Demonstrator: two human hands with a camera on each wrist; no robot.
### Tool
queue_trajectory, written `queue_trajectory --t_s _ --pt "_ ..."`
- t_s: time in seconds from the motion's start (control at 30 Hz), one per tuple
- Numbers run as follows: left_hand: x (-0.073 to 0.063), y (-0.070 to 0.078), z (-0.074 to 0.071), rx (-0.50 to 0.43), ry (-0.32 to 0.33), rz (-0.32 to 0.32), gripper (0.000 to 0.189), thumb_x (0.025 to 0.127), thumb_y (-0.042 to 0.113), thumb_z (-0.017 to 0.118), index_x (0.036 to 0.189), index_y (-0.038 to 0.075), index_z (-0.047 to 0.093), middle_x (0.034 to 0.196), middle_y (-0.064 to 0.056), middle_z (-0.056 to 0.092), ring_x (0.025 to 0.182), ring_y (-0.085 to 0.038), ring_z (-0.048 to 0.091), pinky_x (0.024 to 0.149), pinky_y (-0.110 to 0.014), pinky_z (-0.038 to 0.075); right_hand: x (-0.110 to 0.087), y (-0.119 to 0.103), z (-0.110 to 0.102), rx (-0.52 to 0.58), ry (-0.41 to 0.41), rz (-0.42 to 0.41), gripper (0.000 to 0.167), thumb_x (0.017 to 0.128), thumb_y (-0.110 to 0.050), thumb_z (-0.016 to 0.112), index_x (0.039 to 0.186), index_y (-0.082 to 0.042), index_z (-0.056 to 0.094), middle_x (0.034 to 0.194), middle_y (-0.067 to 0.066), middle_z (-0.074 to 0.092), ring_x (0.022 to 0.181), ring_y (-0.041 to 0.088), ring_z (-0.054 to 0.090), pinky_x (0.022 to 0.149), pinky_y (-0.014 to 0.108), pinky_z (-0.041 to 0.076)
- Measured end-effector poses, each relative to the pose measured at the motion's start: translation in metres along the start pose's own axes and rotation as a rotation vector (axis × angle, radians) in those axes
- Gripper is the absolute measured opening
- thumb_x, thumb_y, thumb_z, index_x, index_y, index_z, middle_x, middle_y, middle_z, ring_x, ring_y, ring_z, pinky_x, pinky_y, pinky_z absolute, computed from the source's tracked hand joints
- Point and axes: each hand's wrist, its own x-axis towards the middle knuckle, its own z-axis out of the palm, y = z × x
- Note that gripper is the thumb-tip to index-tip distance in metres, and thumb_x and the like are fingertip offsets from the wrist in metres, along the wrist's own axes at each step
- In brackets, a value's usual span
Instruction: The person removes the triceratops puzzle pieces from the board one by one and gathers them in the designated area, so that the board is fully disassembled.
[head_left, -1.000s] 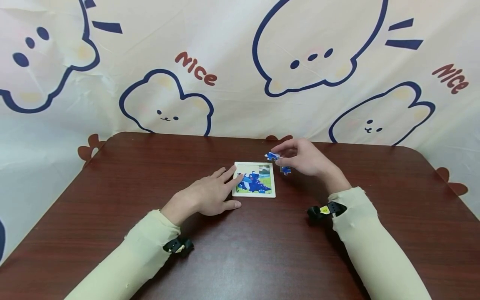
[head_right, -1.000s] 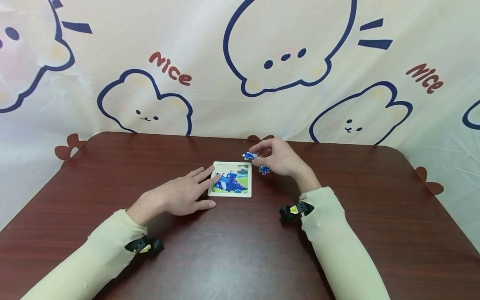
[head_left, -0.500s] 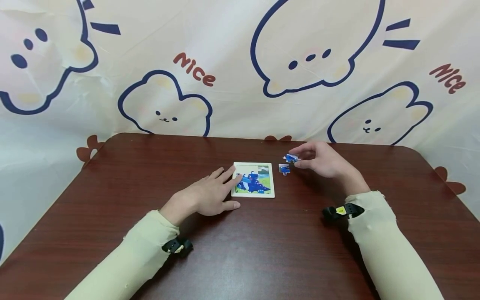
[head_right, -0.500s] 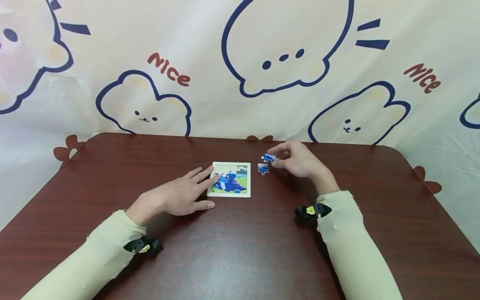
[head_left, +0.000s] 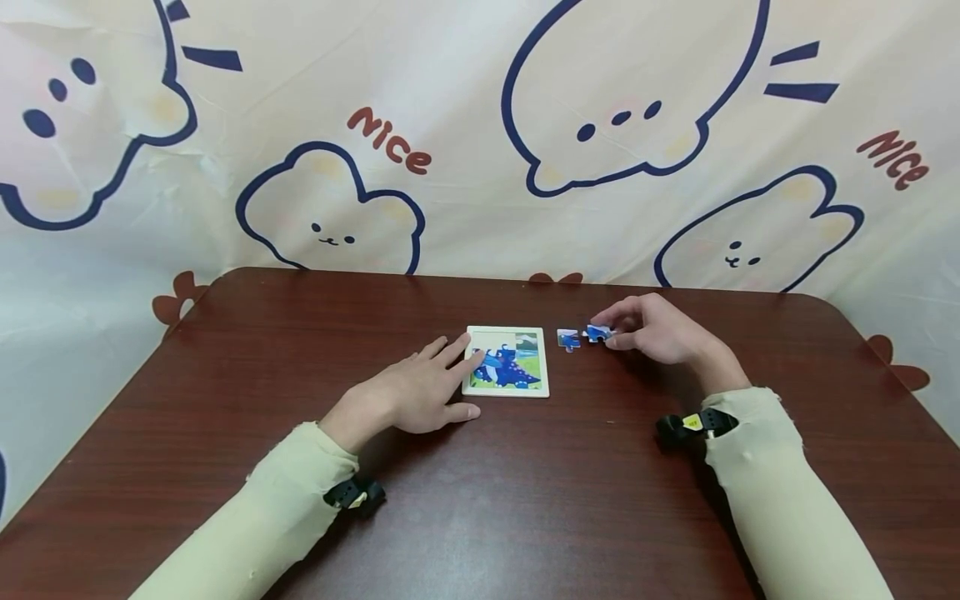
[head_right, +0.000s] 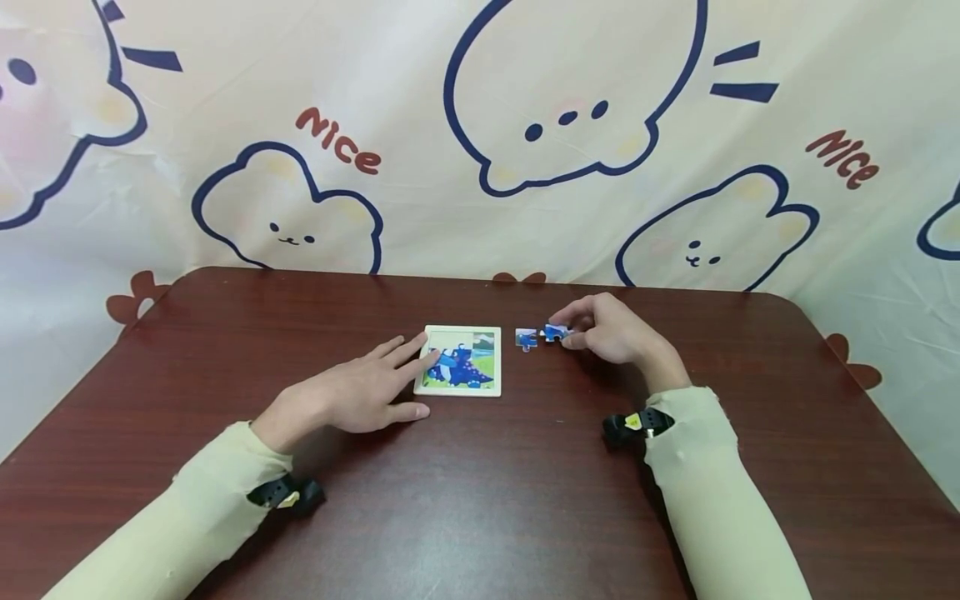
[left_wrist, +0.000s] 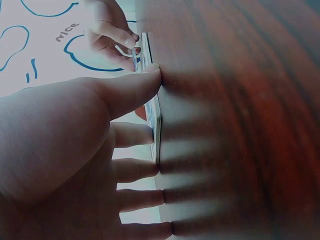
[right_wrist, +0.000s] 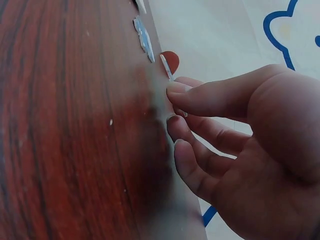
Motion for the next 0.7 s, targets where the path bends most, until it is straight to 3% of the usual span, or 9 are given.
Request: queue_trajectory --t_s 0.27,0.7 --pt "0.0007 0.0007 -0.0002 0.001 -0.002 -0.004 0.08 0.106 0.048 0.061 0.17 0.018 0.025 0.181 -0.012 0.008 0.166 -0.044 0.013 0.131 -0.064 0.023 0.0014 0.0024 0.0017 -0.003 -0.011 -0.006 0.034 0.101 -0.007 0.068 0.135 -0.01 0.072 0.115 0.013 0.072 0.102 0.028 0.059 0.087 0.035 0.048" --pt "0.0001 0.0002 0.0005 0.006 0.002 -0.008 0.08 0.106 0.049 0.061 0.17 0.018 0.026 0.181 -0.011 0.008 0.166 -0.044 0.014 0.13 -0.064 0.024 0.0031 0.0069 0.0039 0.015 0.003 0.003 0.033 0.1 -0.008 0.07 0.133 -0.011 0.074 0.114 0.012 0.071 0.102 0.027 0.057 0.087 0.035 0.048"
